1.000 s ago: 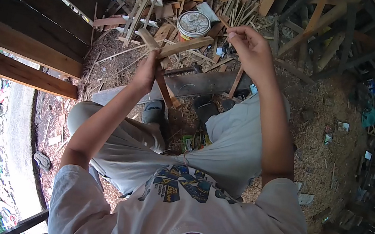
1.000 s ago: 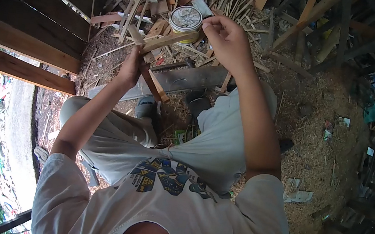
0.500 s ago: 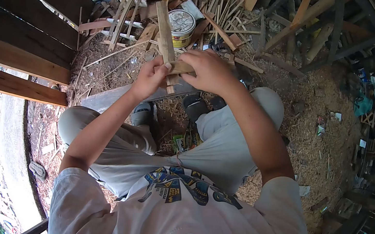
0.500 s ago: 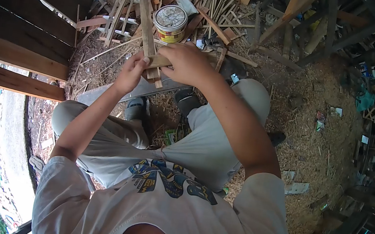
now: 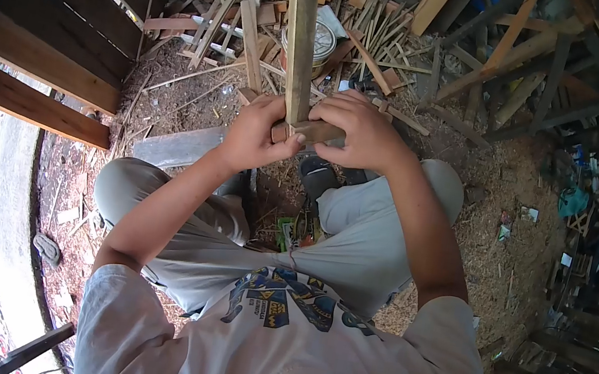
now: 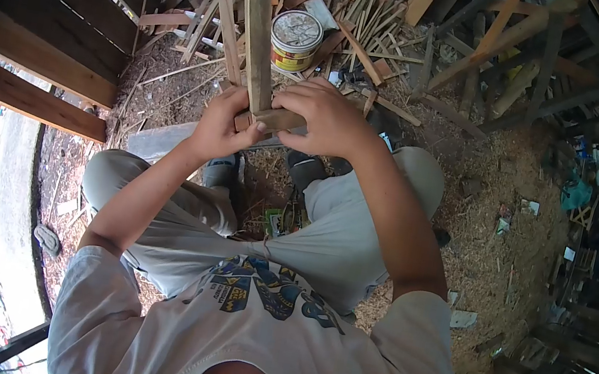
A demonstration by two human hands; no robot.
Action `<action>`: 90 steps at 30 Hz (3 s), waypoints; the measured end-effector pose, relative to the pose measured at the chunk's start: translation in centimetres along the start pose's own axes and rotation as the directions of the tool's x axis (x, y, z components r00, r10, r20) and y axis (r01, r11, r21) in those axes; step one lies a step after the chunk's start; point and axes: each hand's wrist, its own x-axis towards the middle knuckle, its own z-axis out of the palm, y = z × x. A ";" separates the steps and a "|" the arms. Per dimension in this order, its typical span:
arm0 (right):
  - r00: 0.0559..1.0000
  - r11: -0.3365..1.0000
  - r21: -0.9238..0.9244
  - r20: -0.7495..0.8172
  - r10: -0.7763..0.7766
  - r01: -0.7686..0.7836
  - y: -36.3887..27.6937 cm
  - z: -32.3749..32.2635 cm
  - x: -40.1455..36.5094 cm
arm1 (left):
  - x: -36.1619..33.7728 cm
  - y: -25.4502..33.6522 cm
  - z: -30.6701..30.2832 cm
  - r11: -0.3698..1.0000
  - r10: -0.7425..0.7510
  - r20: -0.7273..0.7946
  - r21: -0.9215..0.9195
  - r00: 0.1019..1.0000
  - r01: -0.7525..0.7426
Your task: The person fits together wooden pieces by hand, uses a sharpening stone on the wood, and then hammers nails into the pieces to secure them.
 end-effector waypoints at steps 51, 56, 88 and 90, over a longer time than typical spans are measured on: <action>0.987 0.964 0.256 0.158 0.024 -0.065 -0.7 3.3 1.5 | -3.7 -0.4 -1.6 0.976 -0.053 0.000 -0.210 0.999 0.051; 0.987 0.962 0.266 0.157 0.018 -0.059 -0.4 3.4 1.4 | -3.8 0.2 -1.8 0.981 -0.090 0.015 -0.173 0.996 0.092; 0.836 0.890 0.085 -0.313 0.452 -0.449 1.2 -7.7 -4.1 | -5.0 -3.6 3.3 0.493 -0.666 0.172 -0.629 0.726 0.601; 0.756 0.847 0.241 -0.382 0.532 -0.474 1.9 -10.0 -7.0 | -5.2 -4.6 3.7 0.412 -0.701 0.305 -0.564 0.644 0.715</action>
